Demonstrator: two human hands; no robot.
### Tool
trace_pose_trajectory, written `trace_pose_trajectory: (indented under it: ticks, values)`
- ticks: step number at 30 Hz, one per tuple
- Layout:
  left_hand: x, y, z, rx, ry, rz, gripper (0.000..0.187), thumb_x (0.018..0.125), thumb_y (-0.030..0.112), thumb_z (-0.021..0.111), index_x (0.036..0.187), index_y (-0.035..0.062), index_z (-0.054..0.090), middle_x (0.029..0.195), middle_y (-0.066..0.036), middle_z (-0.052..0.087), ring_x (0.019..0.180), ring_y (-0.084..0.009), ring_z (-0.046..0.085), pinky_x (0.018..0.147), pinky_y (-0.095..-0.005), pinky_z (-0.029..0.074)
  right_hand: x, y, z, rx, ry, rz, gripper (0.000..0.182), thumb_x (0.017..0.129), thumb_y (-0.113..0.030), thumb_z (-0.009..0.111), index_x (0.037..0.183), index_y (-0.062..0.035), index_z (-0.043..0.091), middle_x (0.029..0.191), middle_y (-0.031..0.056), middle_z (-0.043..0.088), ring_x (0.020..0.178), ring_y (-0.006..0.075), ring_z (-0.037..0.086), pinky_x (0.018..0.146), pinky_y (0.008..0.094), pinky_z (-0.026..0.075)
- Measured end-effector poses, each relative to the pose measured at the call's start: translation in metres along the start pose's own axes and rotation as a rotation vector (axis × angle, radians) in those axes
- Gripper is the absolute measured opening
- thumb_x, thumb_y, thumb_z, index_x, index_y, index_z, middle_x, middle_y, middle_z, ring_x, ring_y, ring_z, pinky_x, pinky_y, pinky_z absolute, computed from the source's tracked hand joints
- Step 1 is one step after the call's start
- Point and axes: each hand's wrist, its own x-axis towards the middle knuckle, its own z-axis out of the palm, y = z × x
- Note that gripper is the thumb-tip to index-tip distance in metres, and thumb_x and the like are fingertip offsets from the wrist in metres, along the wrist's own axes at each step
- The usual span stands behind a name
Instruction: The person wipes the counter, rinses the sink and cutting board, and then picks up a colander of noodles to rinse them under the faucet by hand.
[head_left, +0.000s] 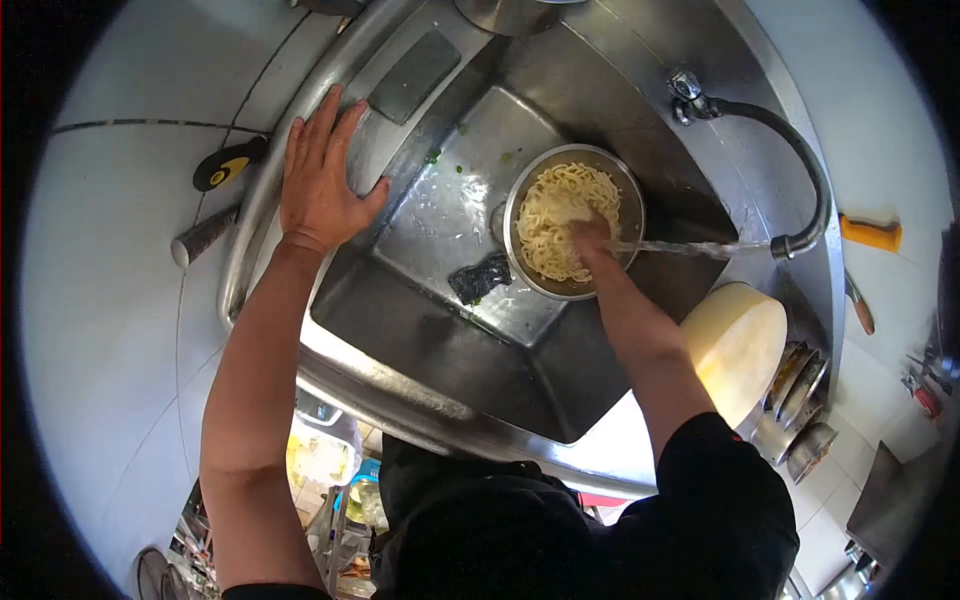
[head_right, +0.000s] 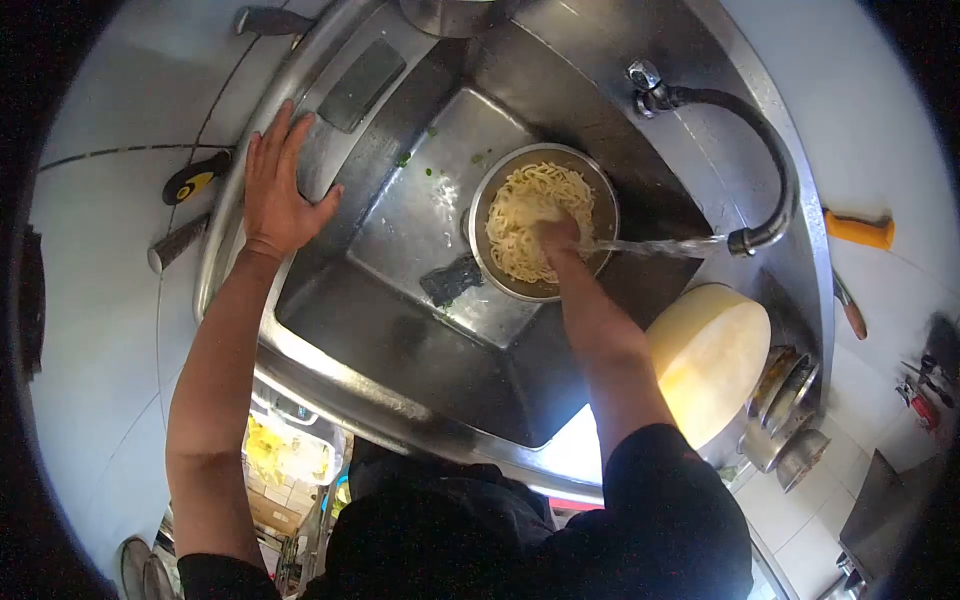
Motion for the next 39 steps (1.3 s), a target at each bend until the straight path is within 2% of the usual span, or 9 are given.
trace_pose_trajectory:
  ticks: [7, 14, 17, 22, 26, 31, 35, 37, 39]
  values:
    - [0.000, 0.002, 0.001, 0.062, -0.033, -0.021, 0.084, 0.072, 0.032, 0.073, 0.144, 0.0179, 0.031, 0.156, -0.005, 0.020, 0.143, -0.0212, 0.023, 0.120, -0.0431, 0.013, -0.039, 0.024, -0.021, 0.195, 0.524, -0.214, 0.035, 0.084, -0.009, 0.062, 0.117, 0.0007, 0.061, 0.110, 0.0122, 0.067, 0.097, 0.0217, 0.062, 0.086, 0.0348, 0.048]
    - [0.001, 0.003, 0.001, 0.081, -0.027, -0.002, 0.082, 0.073, 0.030, 0.073, 0.143, 0.0151, 0.033, 0.154, -0.008, 0.024, 0.142, -0.0243, 0.025, 0.119, -0.0479, 0.014, -0.071, -0.025, -0.059, -0.069, 0.465, -0.107, 0.040, 0.078, -0.012, 0.068, 0.116, -0.0010, 0.060, 0.101, 0.0156, 0.069, 0.097, 0.0285, 0.065, 0.083, 0.0367, 0.048]
    - [0.001, 0.003, 0.000, 0.086, -0.025, -0.002, 0.081, 0.073, 0.030, 0.073, 0.142, 0.0143, 0.033, 0.154, -0.008, 0.025, 0.141, -0.0246, 0.027, 0.119, -0.0486, 0.016, -0.036, -0.033, -0.056, -0.253, 0.207, -0.201, 0.061, 0.077, -0.026, 0.073, 0.132, -0.0098, 0.053, 0.125, 0.0203, 0.060, 0.113, 0.0297, 0.060, 0.091, 0.0350, 0.048]
    - [0.000, 0.000, 0.002, 0.070, -0.003, 0.020, 0.077, 0.073, 0.035, 0.071, 0.139, 0.0131, 0.038, 0.154, -0.007, 0.024, 0.140, -0.0226, 0.029, 0.119, -0.0437, 0.015, -0.012, -0.057, 0.035, -1.010, -0.129, 0.020, 0.109, 0.067, -0.053, 0.077, 0.152, -0.0342, 0.012, 0.158, 0.0224, -0.005, 0.140, 0.0514, 0.016, 0.106, 0.0628, 0.032]
    - [0.001, -0.003, 0.004, 0.076, 0.008, 0.046, 0.077, 0.072, 0.034, 0.071, 0.139, 0.0122, 0.039, 0.153, -0.007, 0.027, 0.137, -0.0248, 0.033, 0.119, -0.0440, 0.016, 0.022, -0.016, 0.061, -0.899, -0.029, -0.023, 0.100, 0.071, -0.045, 0.076, 0.150, -0.0338, 0.017, 0.157, 0.0199, 0.006, 0.135, 0.0549, 0.021, 0.102, 0.0690, 0.032]
    - [-0.001, -0.005, 0.004, 0.020, 0.010, 0.041, 0.077, 0.073, 0.033, 0.073, 0.138, 0.0112, 0.038, 0.152, -0.008, 0.029, 0.139, -0.0251, 0.032, 0.118, -0.0481, 0.016, 0.048, 0.003, 0.030, -0.124, 0.073, 0.063, 0.063, 0.080, -0.022, 0.067, 0.137, -0.0077, 0.045, 0.130, 0.0218, 0.051, 0.124, 0.0341, 0.047, 0.098, 0.0451, 0.048]
    - [-0.001, -0.004, 0.004, 0.010, 0.028, 0.049, 0.075, 0.072, 0.032, 0.073, 0.136, 0.0098, 0.040, 0.151, -0.007, 0.030, 0.137, -0.0252, 0.034, 0.118, -0.0474, 0.016, 0.050, 0.047, 0.006, -0.105, 0.010, 0.227, 0.054, 0.080, -0.008, 0.067, 0.131, -0.0032, 0.050, 0.122, 0.0149, 0.058, 0.108, 0.0283, 0.058, 0.092, 0.0392, 0.046]
    - [-0.001, -0.003, 0.002, 0.032, -0.005, 0.034, 0.073, 0.072, 0.032, 0.073, 0.134, 0.0089, 0.042, 0.151, -0.007, 0.031, 0.137, -0.0252, 0.035, 0.118, -0.0479, 0.017, 0.020, 0.063, 0.008, 0.588, 0.223, -0.027, 0.054, 0.081, -0.008, 0.068, 0.130, 0.0025, 0.047, 0.123, 0.0122, 0.058, 0.106, 0.0235, 0.057, 0.090, 0.0363, 0.046]
    - [-0.001, -0.003, 0.004, 0.033, 0.004, 0.042, 0.072, 0.072, 0.032, 0.073, 0.134, 0.0091, 0.043, 0.151, -0.007, 0.031, 0.137, -0.0252, 0.035, 0.118, -0.0480, 0.017, -0.007, 0.061, -0.003, 0.477, 0.283, -0.145, 0.053, 0.081, -0.008, 0.068, 0.129, 0.0029, 0.049, 0.122, 0.0113, 0.059, 0.105, 0.0225, 0.057, 0.089, 0.0365, 0.047]
